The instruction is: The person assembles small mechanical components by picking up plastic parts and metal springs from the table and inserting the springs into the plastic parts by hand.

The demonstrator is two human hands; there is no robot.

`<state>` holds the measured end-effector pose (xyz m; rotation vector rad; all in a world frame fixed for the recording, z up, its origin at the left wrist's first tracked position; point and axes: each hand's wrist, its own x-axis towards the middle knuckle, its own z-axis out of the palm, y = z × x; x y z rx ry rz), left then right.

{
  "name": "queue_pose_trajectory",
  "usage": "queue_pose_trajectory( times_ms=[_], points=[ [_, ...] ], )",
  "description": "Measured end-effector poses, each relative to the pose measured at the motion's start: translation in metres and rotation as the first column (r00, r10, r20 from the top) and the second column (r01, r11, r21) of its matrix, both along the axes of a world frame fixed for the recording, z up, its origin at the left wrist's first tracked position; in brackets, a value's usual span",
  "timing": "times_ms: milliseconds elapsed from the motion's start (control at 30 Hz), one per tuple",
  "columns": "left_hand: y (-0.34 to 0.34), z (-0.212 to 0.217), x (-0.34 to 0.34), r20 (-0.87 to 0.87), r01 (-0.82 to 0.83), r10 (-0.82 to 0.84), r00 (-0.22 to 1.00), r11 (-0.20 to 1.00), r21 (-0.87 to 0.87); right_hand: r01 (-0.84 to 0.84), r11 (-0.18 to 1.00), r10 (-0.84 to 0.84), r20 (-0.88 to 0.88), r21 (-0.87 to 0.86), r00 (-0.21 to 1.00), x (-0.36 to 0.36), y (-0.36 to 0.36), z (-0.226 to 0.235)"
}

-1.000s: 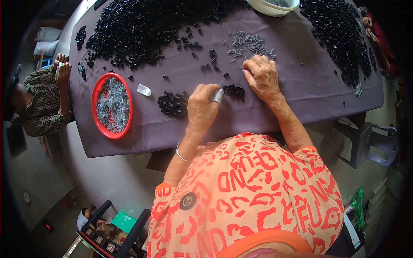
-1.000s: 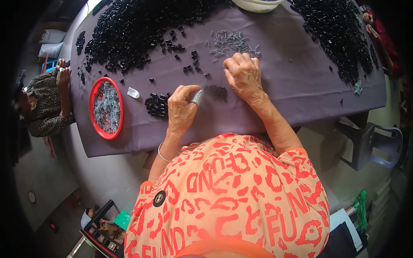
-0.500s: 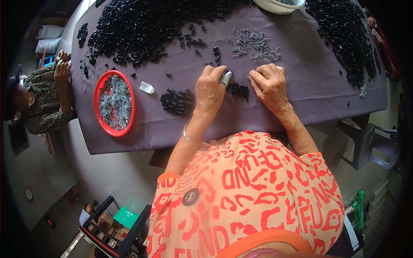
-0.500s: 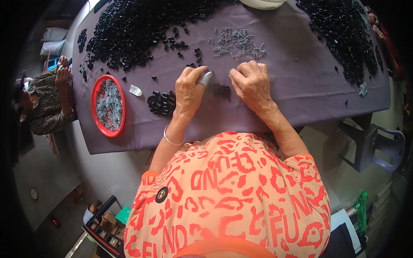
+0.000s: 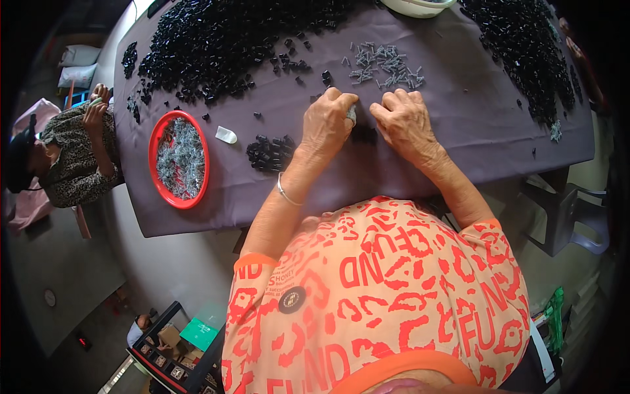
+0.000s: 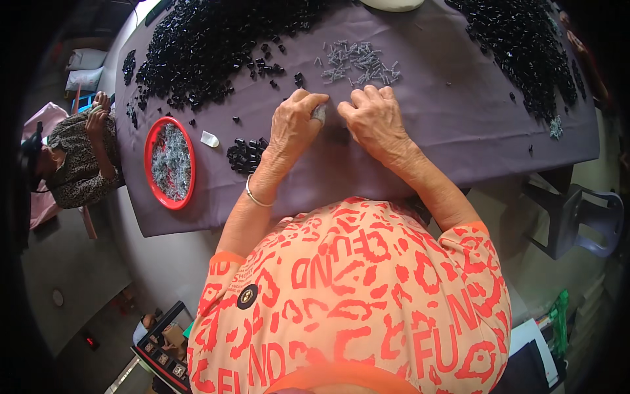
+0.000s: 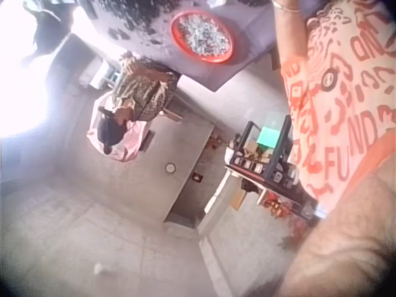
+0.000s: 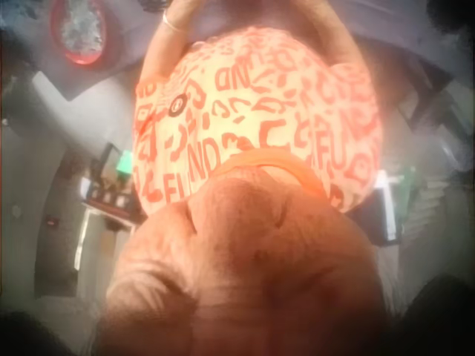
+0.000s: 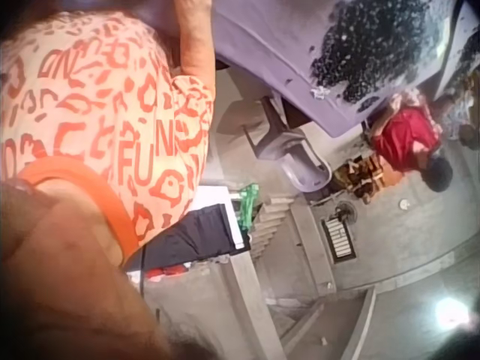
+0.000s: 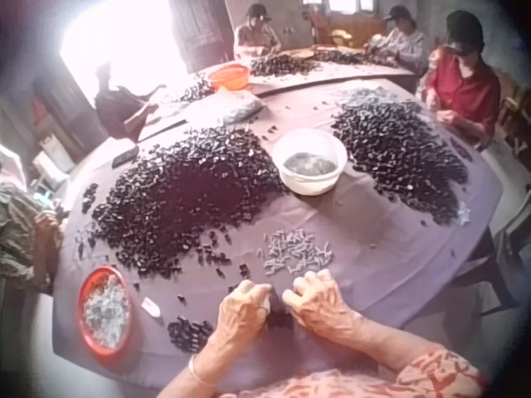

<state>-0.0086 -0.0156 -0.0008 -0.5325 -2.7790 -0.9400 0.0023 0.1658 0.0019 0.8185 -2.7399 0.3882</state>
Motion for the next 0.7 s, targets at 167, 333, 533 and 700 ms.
queue_pose_trajectory(
  times_ms=[167, 333, 533, 700],
  points=[
    [0.001, 0.008, -0.011, 0.125, 0.046, -0.033, 0.992, 0.994, -0.101, -0.002, 1.000, 0.002, 0.024, 0.031, 1.000, 0.004, 0.000, -0.005],
    [0.006, 0.007, -0.019, 0.117, 0.034, -0.023, 0.993, 0.995, -0.091, 0.005, 0.945, 0.031, 0.103, -0.328, 0.994, 0.008, 0.011, -0.009],
    [0.001, 0.009, -0.028, 0.164, 0.152, -0.129, 0.978, 0.978, -0.140, 0.098, 0.805, 0.031, 0.206, -0.585, 0.978, 0.013, 0.015, -0.006],
    [-0.004, 0.008, -0.028, 0.170, 0.134, -0.119, 0.978, 0.988, -0.079, 0.117, 0.759, 0.037, 0.222, -0.640, 0.974, 0.015, 0.016, -0.009]
  ],
)
